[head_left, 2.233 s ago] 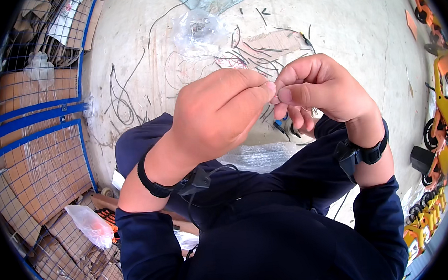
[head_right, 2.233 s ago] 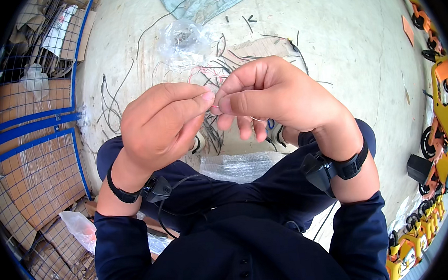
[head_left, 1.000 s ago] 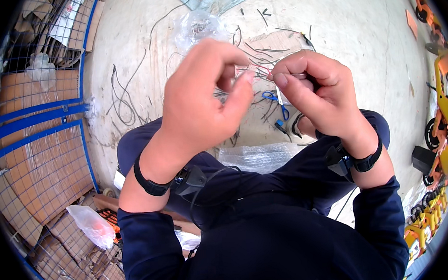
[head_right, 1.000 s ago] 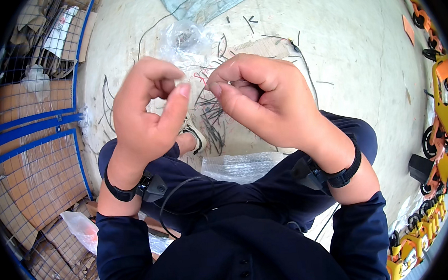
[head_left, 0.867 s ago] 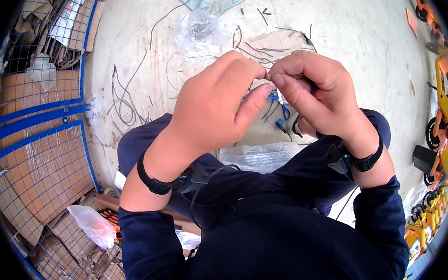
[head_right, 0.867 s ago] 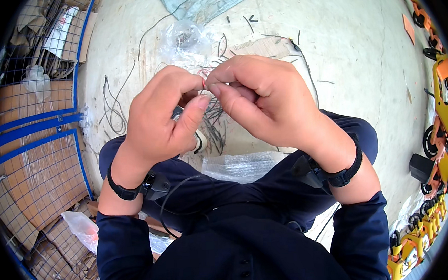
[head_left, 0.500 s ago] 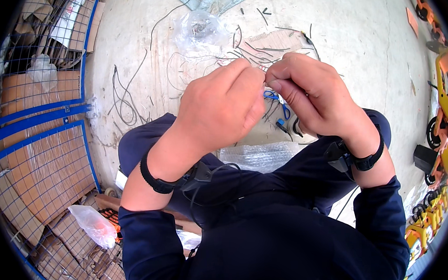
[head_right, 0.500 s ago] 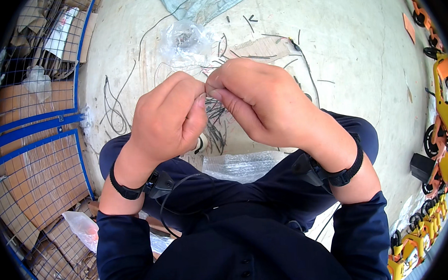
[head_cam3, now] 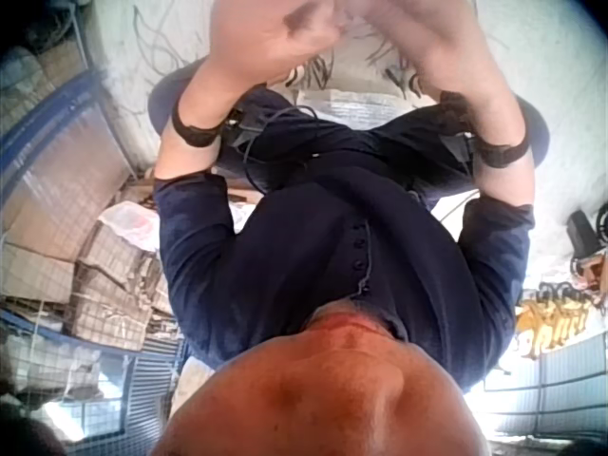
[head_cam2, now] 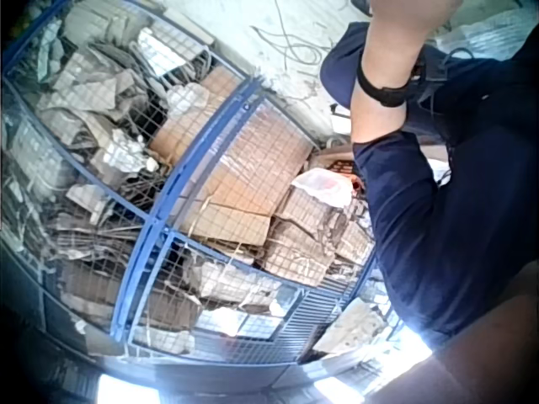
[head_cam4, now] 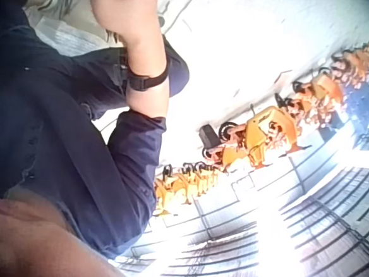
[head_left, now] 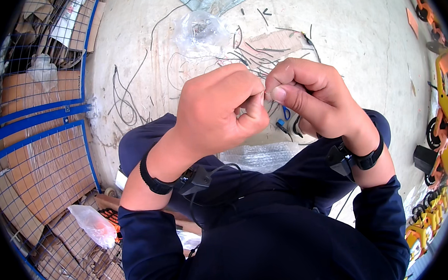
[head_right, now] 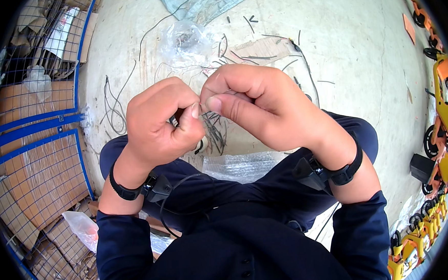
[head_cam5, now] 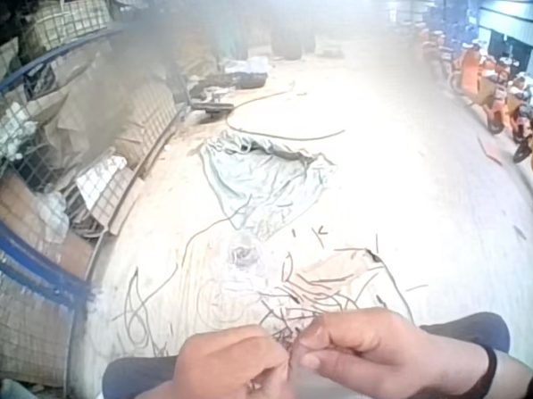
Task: The person uses scissors to strip the insulation from a wire and then twists the exposed metal strands by hand.
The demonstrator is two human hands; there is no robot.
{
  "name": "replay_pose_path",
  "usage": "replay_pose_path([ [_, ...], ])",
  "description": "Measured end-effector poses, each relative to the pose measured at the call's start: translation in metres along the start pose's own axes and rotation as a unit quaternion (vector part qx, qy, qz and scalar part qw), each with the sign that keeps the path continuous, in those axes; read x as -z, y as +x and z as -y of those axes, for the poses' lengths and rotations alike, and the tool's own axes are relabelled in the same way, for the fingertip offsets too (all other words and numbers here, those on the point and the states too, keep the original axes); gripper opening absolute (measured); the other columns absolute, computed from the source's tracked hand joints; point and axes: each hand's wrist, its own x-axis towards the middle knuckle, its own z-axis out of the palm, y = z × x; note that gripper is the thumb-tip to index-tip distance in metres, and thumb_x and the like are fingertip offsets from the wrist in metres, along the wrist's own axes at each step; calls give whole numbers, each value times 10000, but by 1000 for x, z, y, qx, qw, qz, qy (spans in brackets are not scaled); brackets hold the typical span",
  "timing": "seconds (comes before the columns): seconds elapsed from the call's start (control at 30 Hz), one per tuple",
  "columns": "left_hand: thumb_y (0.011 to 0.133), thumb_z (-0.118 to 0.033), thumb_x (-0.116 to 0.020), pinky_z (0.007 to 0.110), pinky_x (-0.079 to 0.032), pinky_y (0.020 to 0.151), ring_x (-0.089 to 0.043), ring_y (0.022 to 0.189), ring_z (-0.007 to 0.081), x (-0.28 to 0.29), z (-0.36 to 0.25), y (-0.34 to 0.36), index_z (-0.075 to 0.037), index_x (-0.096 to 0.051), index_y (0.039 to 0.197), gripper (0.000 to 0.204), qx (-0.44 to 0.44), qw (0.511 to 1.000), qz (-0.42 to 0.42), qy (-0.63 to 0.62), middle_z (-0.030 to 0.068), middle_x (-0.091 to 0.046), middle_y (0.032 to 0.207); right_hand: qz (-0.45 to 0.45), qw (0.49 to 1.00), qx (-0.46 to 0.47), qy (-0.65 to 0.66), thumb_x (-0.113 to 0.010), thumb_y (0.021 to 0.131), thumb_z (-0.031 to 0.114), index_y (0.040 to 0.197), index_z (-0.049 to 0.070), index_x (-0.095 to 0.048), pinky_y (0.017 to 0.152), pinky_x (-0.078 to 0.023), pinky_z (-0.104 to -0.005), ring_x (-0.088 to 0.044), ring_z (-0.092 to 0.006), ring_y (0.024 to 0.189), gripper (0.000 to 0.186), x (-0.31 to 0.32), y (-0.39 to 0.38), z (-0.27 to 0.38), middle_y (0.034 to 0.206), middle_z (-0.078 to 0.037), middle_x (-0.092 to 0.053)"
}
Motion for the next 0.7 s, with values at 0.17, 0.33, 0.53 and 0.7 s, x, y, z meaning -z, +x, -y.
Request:
replay_pose_path([
  [0.17, 653, 45, -610, 255, -363, 435, -449, 484, 144, 2, -2, 2, -67, -541, 704, 141, 10, 997, 8, -81, 31, -503, 599, 52, 989, -64, 127, -551, 951, 54, 977, -4, -624, 740, -437, -228, -536, -79, 820, 97, 5, 2, 8, 898, -19, -621],
  [0.33, 737, 1, -607, 266, -384, 461, -469, 515, 152, -2, 0, -2, -50, -553, 725, 75, 4, 992, -15, -127, 38, -515, 628, 59, 983, -47, 166, -554, 954, 60, 981, -9, -624, 741, -437, -226, -528, -72, 820, 102, 4, 2, 6, 902, -19, -619],
  [0.53, 863, -35, -557, 276, -400, 558, -493, 608, 180, 3, 2, -1, 1, -552, 791, 80, -8, 996, 37, -85, 87, -538, 714, 30, 996, -22, 87, -557, 948, 56, 977, -3, -627, 726, -434, -222, -518, -63, 810, 96, 4, 1, 1, 894, -15, -613],
  [0.7, 854, -84, -618, 292, -373, 475, -445, 525, 152, -3, 5, -5, -34, -562, 752, 126, 40, 994, -7, -102, 44, -485, 624, 13, 998, -43, 54, -579, 935, 55, 975, 7, -636, 701, -440, -223, -512, -49, 776, 84, 2, 2, 0, 844, 3, -610],
])
